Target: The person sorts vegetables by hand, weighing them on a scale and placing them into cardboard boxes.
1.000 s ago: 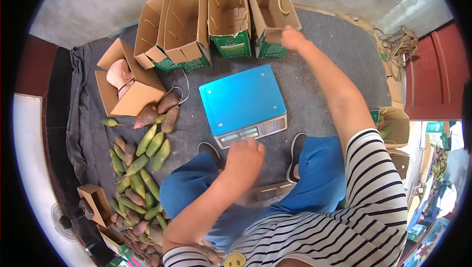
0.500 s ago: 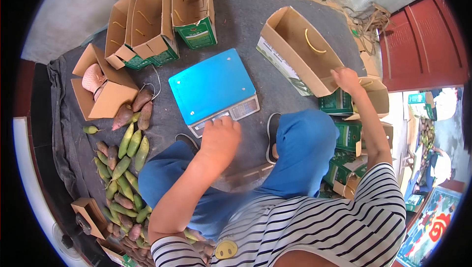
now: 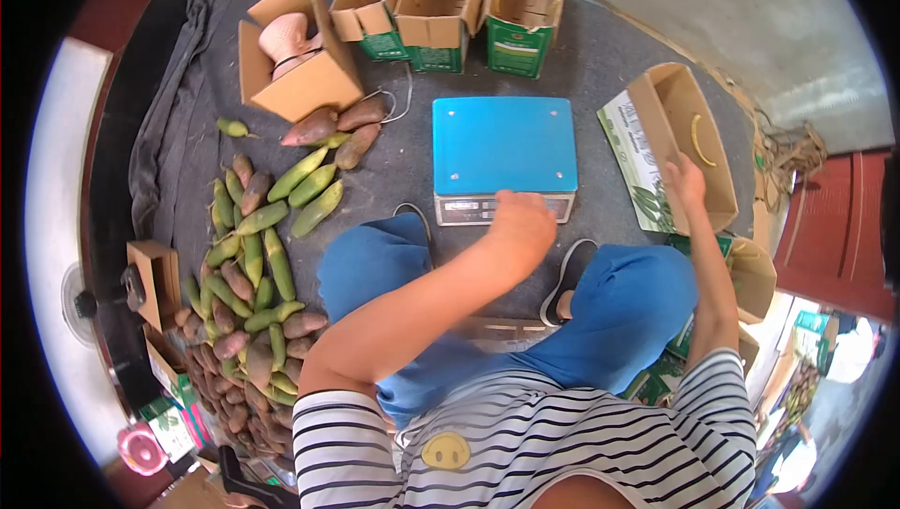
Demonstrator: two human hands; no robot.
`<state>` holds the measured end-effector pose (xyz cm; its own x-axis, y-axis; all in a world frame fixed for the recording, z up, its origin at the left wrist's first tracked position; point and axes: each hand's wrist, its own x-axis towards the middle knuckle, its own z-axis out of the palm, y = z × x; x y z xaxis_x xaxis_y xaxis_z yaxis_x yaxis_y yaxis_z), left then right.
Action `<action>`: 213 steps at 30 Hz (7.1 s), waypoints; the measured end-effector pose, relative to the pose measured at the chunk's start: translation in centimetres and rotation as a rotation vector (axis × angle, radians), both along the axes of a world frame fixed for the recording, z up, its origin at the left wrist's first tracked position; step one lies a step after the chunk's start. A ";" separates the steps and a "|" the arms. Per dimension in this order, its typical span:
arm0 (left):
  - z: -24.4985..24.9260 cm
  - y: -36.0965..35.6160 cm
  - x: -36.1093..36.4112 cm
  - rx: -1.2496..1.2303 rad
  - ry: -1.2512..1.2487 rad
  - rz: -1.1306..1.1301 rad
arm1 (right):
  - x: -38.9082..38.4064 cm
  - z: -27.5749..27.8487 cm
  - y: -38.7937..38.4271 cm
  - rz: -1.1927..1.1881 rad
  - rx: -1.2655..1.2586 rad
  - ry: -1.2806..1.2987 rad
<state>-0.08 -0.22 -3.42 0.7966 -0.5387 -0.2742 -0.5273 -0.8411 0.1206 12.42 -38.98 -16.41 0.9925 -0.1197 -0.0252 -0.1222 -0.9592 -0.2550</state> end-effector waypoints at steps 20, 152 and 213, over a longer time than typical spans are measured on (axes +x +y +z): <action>1.2 0.0 -0.8 0.082 0.109 -0.047 | -2.0 12.5 22.0 0.923 0.134 0.094; -24.6 38.8 3.5 0.327 0.438 0.910 | -16.6 16.2 46.0 1.277 0.777 -0.273; -21.9 39.4 10.2 0.126 -0.071 0.832 | -16.2 16.3 45.8 1.369 0.891 -0.220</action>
